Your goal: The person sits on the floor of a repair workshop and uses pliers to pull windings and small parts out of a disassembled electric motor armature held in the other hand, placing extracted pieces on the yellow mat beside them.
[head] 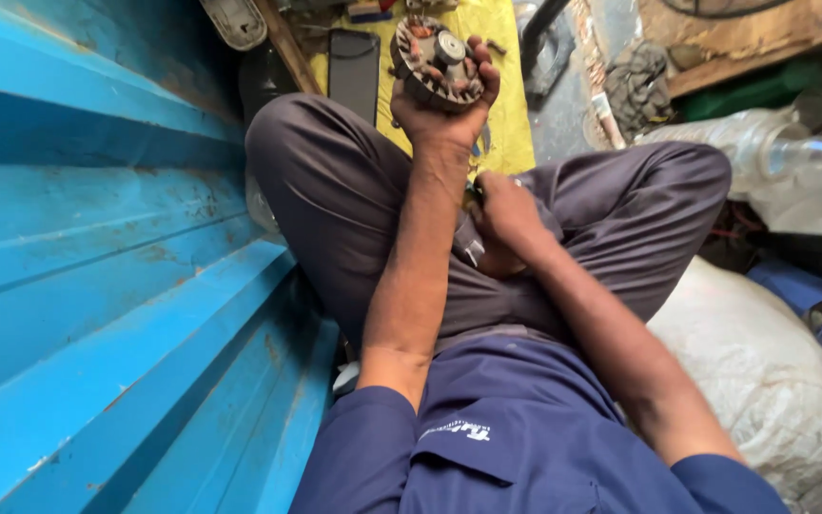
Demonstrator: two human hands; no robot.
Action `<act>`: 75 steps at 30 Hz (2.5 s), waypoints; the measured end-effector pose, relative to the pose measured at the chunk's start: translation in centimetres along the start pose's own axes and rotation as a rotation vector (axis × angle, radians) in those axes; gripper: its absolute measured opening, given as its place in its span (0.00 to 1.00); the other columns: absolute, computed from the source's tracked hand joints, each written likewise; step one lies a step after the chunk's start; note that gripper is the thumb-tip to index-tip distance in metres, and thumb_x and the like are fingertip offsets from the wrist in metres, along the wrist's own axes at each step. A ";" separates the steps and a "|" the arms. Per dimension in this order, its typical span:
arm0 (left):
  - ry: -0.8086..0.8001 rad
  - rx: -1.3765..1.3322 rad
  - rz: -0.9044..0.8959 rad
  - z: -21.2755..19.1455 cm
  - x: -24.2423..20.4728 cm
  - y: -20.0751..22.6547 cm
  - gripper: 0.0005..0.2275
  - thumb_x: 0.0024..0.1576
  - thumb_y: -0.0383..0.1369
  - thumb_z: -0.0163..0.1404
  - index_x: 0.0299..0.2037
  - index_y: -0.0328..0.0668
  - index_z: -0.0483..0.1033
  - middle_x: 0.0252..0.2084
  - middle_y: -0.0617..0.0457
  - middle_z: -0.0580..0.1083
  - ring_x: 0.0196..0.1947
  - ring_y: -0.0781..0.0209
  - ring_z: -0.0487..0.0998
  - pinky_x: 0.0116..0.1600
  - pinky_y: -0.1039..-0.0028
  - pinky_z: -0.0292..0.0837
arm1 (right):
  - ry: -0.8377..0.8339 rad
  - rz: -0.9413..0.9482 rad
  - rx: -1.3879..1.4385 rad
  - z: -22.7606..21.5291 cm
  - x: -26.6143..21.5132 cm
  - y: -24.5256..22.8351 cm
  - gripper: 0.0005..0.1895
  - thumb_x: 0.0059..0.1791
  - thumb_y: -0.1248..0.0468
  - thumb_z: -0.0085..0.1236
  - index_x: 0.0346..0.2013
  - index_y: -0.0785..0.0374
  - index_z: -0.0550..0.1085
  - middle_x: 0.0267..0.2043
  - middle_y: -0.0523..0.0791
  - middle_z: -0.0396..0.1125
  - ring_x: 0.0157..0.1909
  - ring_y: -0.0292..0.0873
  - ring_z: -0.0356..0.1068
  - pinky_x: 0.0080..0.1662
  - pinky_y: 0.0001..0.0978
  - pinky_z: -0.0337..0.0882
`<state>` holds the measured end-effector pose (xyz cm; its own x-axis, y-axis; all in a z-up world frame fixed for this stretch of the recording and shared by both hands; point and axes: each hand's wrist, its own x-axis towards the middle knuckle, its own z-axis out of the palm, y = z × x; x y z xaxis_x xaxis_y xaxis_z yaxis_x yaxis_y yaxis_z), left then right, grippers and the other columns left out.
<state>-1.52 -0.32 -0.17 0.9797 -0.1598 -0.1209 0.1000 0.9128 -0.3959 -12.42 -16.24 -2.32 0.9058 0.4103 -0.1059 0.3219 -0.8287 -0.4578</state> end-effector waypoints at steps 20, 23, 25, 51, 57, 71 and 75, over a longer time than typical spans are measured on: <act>-0.379 0.117 -0.024 4.0 -1.4 -1.5 0.29 0.60 0.53 0.43 0.62 0.36 0.69 0.63 0.36 0.69 0.65 0.42 0.70 0.69 0.49 0.66 | -0.089 0.216 1.908 -10.6 -1.8 0.7 0.10 0.58 0.66 0.55 0.49 0.72 0.75 0.50 0.52 0.71 0.52 0.51 0.73 0.62 0.53 0.73; -0.510 0.110 -0.067 4.3 -1.7 -2.8 0.29 0.63 0.51 0.43 0.67 0.34 0.67 0.69 0.34 0.66 0.72 0.38 0.64 0.72 0.48 0.63 | 0.020 0.121 1.794 -14.6 -2.3 -1.2 0.10 0.60 0.66 0.56 0.51 0.73 0.74 0.51 0.53 0.69 0.53 0.52 0.73 0.63 0.54 0.73; -0.556 0.059 -0.091 3.8 -1.5 -3.1 0.29 0.65 0.49 0.43 0.70 0.33 0.65 0.71 0.32 0.64 0.74 0.36 0.62 0.71 0.51 0.64 | 0.051 0.107 1.669 -17.2 -2.6 -2.1 0.11 0.60 0.65 0.56 0.51 0.73 0.74 0.54 0.53 0.69 0.54 0.52 0.73 0.63 0.53 0.72; -0.261 0.130 -0.194 6.8 1.0 -1.5 0.28 0.66 0.48 0.41 0.65 0.27 0.65 0.62 0.28 0.70 0.58 0.37 0.77 0.65 0.51 0.74 | -0.377 0.359 1.007 -21.6 1.4 -2.8 0.17 0.53 0.63 0.55 0.52 0.71 0.77 0.44 0.44 0.76 0.47 0.35 0.72 0.52 0.29 0.72; -0.259 0.075 -0.246 6.5 1.2 -1.2 0.28 0.68 0.48 0.43 0.68 0.28 0.64 0.63 0.26 0.68 0.59 0.35 0.76 0.67 0.51 0.74 | -0.398 0.395 0.939 -21.9 2.2 -2.0 0.16 0.54 0.61 0.54 0.49 0.71 0.79 0.40 0.45 0.76 0.41 0.35 0.72 0.46 0.29 0.73; -0.275 0.097 -0.242 5.5 1.0 -1.3 0.27 0.69 0.47 0.41 0.69 0.30 0.64 0.63 0.27 0.69 0.60 0.37 0.76 0.68 0.52 0.73 | -0.457 0.394 0.765 -24.8 3.4 -2.2 0.17 0.53 0.57 0.55 0.42 0.70 0.80 0.36 0.45 0.76 0.37 0.35 0.72 0.41 0.28 0.72; -0.276 0.074 -0.215 5.0 0.9 -1.6 0.26 0.68 0.46 0.42 0.68 0.30 0.65 0.63 0.28 0.69 0.60 0.37 0.75 0.68 0.52 0.73 | -0.407 0.457 0.729 -23.6 4.0 -4.1 0.16 0.54 0.58 0.55 0.42 0.70 0.79 0.34 0.45 0.75 0.36 0.36 0.72 0.40 0.29 0.72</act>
<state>0.03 -0.09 4.91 0.9439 -0.2532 0.2122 0.3116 0.8957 -0.3174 -3.58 -20.16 19.99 0.6919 0.3199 -0.6473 -0.4157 -0.5566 -0.7194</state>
